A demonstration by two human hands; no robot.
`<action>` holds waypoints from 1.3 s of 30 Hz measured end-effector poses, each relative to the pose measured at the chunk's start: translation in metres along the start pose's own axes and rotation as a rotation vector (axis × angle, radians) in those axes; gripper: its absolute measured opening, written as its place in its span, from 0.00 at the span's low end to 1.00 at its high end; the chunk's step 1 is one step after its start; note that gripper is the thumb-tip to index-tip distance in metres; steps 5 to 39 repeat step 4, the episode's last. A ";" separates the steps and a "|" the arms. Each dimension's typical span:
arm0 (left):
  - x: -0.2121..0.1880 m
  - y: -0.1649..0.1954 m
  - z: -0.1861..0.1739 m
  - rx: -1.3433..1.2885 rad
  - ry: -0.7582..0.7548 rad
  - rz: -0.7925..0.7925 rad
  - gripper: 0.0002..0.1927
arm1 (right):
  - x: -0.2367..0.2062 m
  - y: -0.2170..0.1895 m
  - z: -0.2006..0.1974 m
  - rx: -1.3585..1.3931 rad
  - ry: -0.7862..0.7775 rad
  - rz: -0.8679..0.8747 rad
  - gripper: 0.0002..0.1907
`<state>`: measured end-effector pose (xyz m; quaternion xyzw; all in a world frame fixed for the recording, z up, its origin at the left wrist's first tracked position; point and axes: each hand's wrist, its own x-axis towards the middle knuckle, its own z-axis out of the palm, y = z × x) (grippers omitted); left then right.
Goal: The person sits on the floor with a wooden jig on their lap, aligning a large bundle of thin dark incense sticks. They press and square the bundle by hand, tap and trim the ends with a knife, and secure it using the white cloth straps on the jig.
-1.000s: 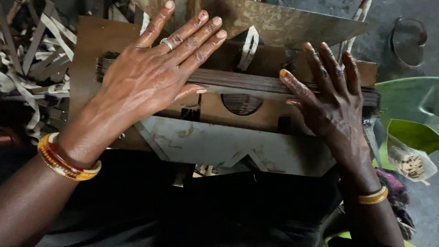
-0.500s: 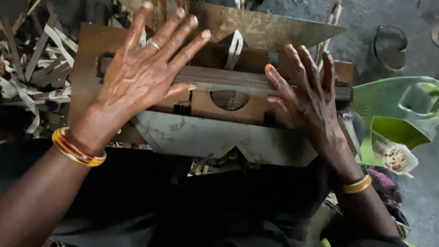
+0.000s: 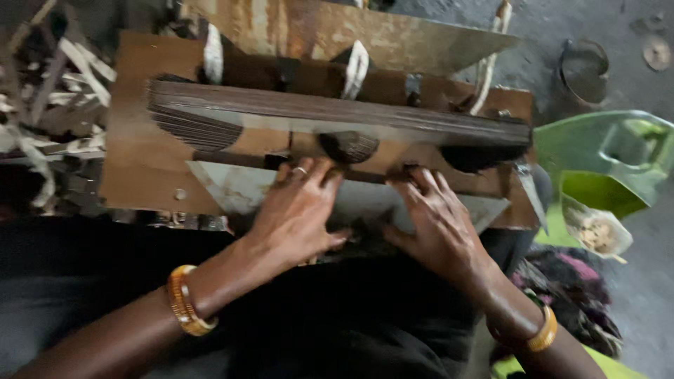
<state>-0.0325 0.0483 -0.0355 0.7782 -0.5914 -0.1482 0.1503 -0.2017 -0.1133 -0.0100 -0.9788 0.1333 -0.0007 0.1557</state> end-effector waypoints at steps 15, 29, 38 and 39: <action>0.003 0.000 0.005 0.021 -0.052 -0.009 0.45 | 0.024 -0.032 0.021 -0.114 -0.147 0.099 0.40; 0.003 0.000 0.005 0.021 -0.052 -0.009 0.45 | 0.024 -0.032 0.021 -0.114 -0.147 0.099 0.40; 0.003 0.000 0.005 0.021 -0.052 -0.009 0.45 | 0.024 -0.032 0.021 -0.114 -0.147 0.099 0.40; 0.003 0.000 0.005 0.021 -0.052 -0.009 0.45 | 0.024 -0.032 0.021 -0.114 -0.147 0.099 0.40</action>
